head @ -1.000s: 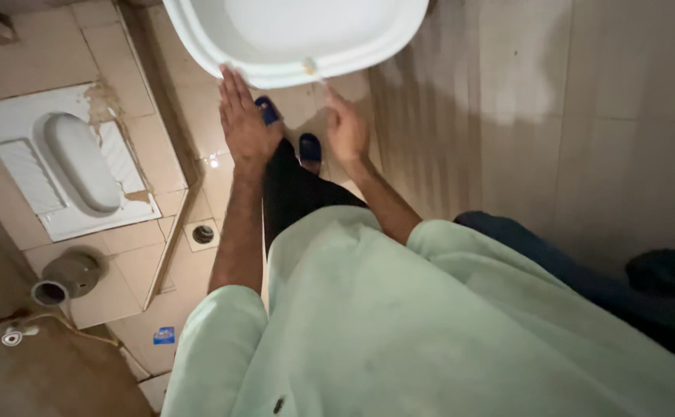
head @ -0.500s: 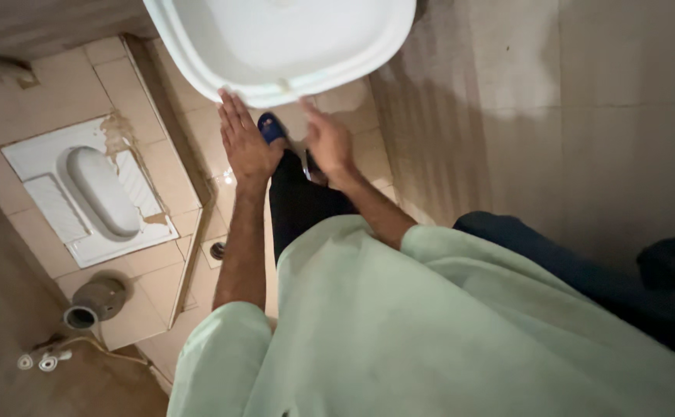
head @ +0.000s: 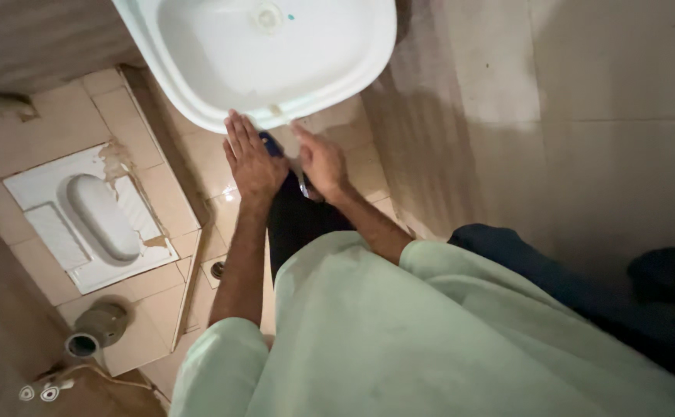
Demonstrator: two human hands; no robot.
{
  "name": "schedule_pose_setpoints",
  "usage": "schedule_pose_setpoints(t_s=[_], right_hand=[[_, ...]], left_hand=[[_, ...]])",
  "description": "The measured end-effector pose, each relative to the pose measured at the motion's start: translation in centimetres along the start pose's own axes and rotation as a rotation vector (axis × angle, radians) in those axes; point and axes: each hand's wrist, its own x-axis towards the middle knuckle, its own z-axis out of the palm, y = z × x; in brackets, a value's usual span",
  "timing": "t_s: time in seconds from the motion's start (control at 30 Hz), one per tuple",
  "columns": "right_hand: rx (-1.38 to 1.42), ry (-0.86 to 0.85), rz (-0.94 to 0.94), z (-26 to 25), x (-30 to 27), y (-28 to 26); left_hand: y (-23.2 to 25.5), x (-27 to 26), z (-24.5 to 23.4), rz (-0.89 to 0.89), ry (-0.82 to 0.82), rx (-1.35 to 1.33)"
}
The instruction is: The person scrubs the interior of a white bathroom sink with a toothbrush, focusing on the basin and drain area. They repeatedly rinse the brush under running water and continue scrubbing different spots around the sink.
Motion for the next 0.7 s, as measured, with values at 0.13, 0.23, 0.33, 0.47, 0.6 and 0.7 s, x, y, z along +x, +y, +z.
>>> schedule_pose_setpoints(t_s=[0.13,0.23,0.33,0.47,0.6,0.7], right_hand=[[0.027,0.099,0.237,-3.8,0.8,4.6],[-0.007,0.272,0.094,-4.1,0.7,7.4],[0.045,0.202,0.131,-1.0,1.0,5.7],[0.025,-0.097,0.354,-1.6,0.6,1.7],[0.010,0.138,0.170,-4.9,2.7,5.0],[-0.143,0.146,0.216,-7.4,5.4,6.7]], left_hand=[[0.2,0.0,0.7,0.012,-0.011,0.022],[0.3,0.7,1.5,0.074,-0.049,0.175],[2.5,1.3,3.0,0.087,-0.184,0.267],[4.2,0.7,2.8,0.187,-0.017,-0.042],[4.0,0.4,1.1,0.122,-0.118,-0.019],[3.1,0.3,0.6,0.154,-0.077,0.047]])
